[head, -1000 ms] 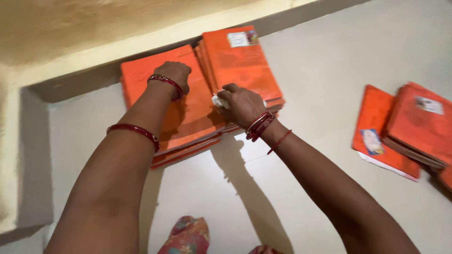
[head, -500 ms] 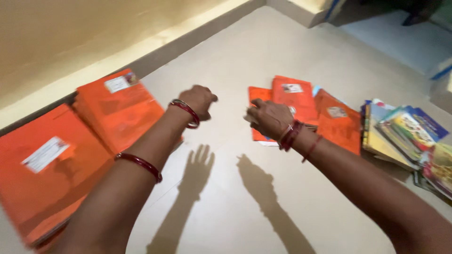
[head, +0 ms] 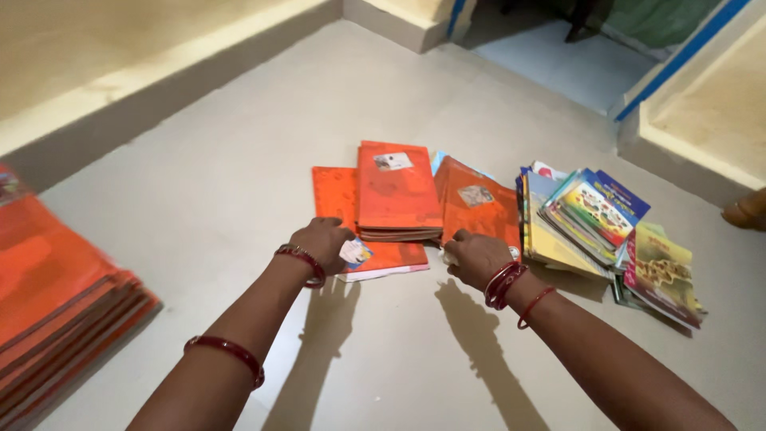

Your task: The person sits on the floor and wipes the covers of several orange notebooks with a white cloth. They handle each notebook one at a time, wiping both front and back covers, then stacking them.

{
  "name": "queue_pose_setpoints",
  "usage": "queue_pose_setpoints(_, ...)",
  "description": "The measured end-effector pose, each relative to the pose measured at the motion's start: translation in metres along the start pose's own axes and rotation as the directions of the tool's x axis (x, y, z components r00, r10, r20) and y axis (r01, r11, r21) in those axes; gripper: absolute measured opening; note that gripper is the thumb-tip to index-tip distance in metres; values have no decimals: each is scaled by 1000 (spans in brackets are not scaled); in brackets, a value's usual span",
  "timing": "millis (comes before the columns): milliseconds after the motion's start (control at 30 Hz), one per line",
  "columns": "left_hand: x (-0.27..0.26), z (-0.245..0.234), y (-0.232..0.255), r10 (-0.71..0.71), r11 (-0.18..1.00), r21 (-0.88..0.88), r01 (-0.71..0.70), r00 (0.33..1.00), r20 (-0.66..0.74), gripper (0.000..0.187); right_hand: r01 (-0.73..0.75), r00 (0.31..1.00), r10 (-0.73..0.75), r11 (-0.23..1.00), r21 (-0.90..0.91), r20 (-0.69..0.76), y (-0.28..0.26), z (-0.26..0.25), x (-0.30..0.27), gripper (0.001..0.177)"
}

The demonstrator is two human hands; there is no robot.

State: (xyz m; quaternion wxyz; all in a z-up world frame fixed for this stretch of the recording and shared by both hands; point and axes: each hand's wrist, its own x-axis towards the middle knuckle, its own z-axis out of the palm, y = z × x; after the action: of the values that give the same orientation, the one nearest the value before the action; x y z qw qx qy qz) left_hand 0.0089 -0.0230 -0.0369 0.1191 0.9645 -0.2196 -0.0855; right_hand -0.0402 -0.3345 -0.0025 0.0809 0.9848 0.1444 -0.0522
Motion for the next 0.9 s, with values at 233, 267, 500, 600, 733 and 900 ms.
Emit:
queue_pose_setpoints(233, 33, 54, -8, -123, 992, -15, 127, 980, 159, 63, -109, 993, 107, 993, 34, 57, 41, 64, 1, 31)
queue_pose_setpoints(267, 37, 59, -9, -154, 986, -35, 162, 974, 164, 64, -118, 992, 116, 991, 59, 41, 43, 71, 1, 30)
queue_pose_setpoints(500, 74, 98, -22, -431, 836, -331, 438, 897, 99, 67, -185, 982, 166, 939, 289, 91, 21, 86, 30, 43)
queue_pose_setpoints(600, 84, 111, -24, -530, 762, -390, 518, 844, 86, 65, -267, 963, 239, 826, 496, 120, 9, 90, 42, 42)
queue_pose_setpoints(733, 90, 116, -36, -636, 652, -498, 572, 770, 52, 66, -384, 915, 356, 618, 686, 191, -2, 99, 56, 48)
queue_pose_setpoints(900, 94, 125, -54, -682, 575, -587, 569, 730, 40, 71, -408, 882, 439, 526, 746, 172, -8, 119, 68, 64)
